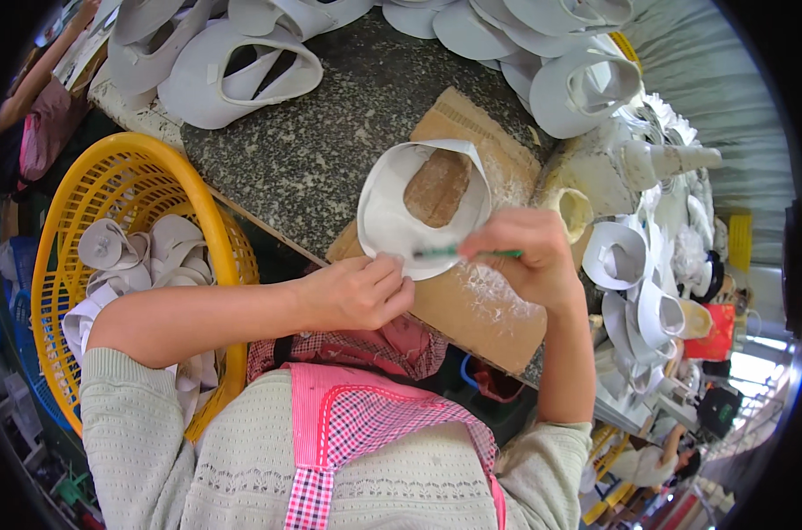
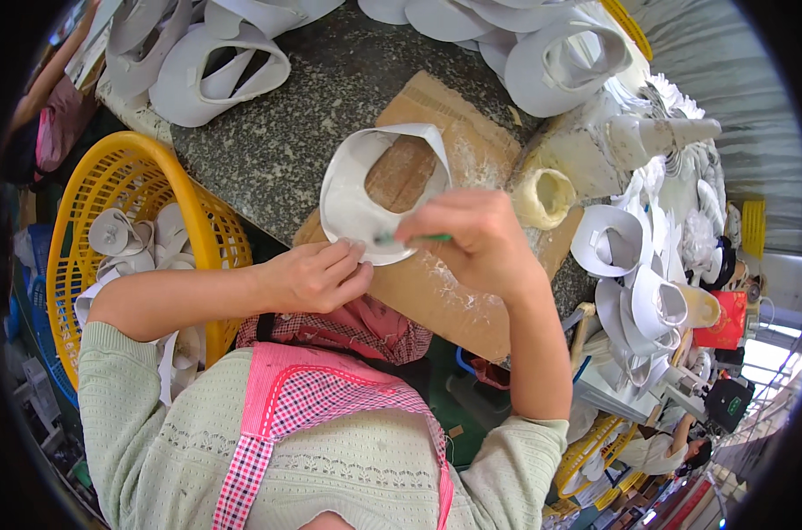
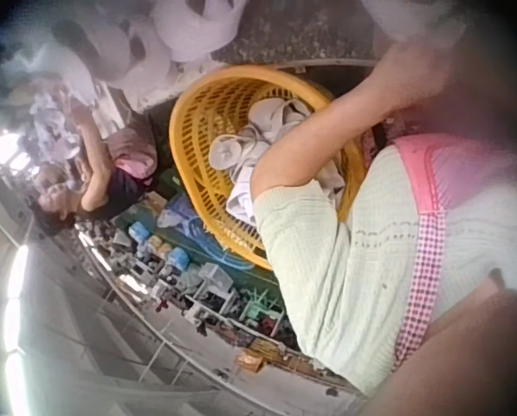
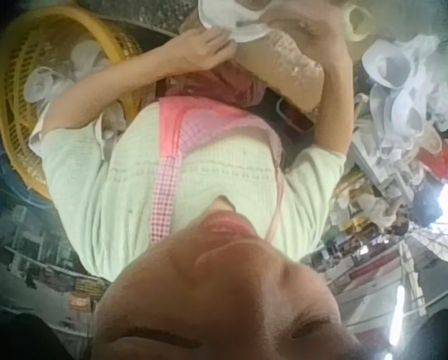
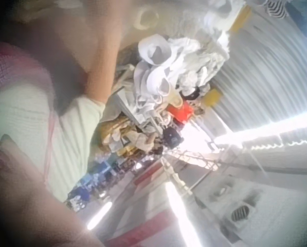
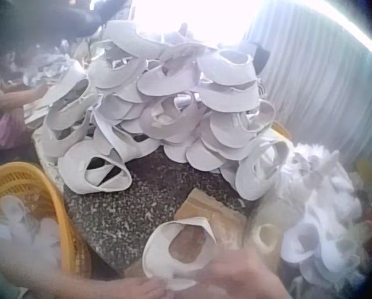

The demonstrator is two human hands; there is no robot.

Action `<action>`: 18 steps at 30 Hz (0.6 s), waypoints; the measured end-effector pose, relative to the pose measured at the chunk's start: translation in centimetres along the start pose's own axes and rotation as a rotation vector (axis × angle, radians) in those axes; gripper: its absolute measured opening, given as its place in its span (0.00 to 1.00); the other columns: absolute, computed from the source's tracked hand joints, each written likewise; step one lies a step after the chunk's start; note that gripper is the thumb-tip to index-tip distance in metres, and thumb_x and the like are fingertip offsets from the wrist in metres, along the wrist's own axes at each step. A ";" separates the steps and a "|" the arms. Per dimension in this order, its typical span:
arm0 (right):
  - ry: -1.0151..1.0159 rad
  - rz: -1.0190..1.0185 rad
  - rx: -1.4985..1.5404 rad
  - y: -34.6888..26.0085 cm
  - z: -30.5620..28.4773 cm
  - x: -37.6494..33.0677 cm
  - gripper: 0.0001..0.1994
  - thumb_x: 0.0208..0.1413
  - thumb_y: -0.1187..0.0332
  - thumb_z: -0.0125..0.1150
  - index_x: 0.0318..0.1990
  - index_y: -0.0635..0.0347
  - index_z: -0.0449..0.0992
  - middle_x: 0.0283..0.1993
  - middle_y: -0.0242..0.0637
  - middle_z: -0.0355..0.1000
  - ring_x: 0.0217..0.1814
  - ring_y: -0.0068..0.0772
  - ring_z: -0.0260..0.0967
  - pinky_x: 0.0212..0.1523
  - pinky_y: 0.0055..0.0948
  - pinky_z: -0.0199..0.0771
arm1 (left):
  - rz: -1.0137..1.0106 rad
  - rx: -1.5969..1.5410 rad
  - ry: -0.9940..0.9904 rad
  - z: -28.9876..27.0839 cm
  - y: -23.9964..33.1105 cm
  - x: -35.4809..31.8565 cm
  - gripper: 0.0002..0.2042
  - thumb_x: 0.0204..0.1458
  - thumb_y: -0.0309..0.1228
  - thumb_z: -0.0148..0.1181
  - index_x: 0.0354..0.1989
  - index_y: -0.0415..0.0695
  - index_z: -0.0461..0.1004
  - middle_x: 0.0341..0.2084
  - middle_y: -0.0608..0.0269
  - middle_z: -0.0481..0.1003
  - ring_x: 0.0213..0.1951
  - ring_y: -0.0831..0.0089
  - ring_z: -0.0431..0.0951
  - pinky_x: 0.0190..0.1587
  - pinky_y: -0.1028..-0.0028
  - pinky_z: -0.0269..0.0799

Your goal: The person takes shoe components from a basket, applies adhesive to them using a brush, and stacks them on the workbench.

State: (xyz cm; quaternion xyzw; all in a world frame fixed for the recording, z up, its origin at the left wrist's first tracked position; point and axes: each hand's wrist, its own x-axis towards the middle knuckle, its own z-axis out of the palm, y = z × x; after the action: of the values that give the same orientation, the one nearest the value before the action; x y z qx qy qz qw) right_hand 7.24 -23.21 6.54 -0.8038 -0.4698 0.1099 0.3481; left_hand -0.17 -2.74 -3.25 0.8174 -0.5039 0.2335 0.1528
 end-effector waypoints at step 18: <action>0.821 0.224 0.955 -1.7 1.2 -7.7 0.04 0.45 0.79 0.53 0.30 0.63 0.70 0.20 0.34 0.69 0.16 0.24 0.64 0.14 0.20 0.60 | -0.168 -0.259 -0.106 -2.4 -2.3 3.2 0.07 0.34 0.25 0.54 0.26 0.42 0.70 0.22 0.65 0.70 0.27 0.72 0.71 0.25 0.75 0.67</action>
State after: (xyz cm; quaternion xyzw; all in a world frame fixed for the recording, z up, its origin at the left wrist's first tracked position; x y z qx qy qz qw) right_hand 1.36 -28.53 5.60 -0.5811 -0.1108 0.0260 0.8058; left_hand 2.61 -2.97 0.47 0.8414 -0.4668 0.1094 0.2492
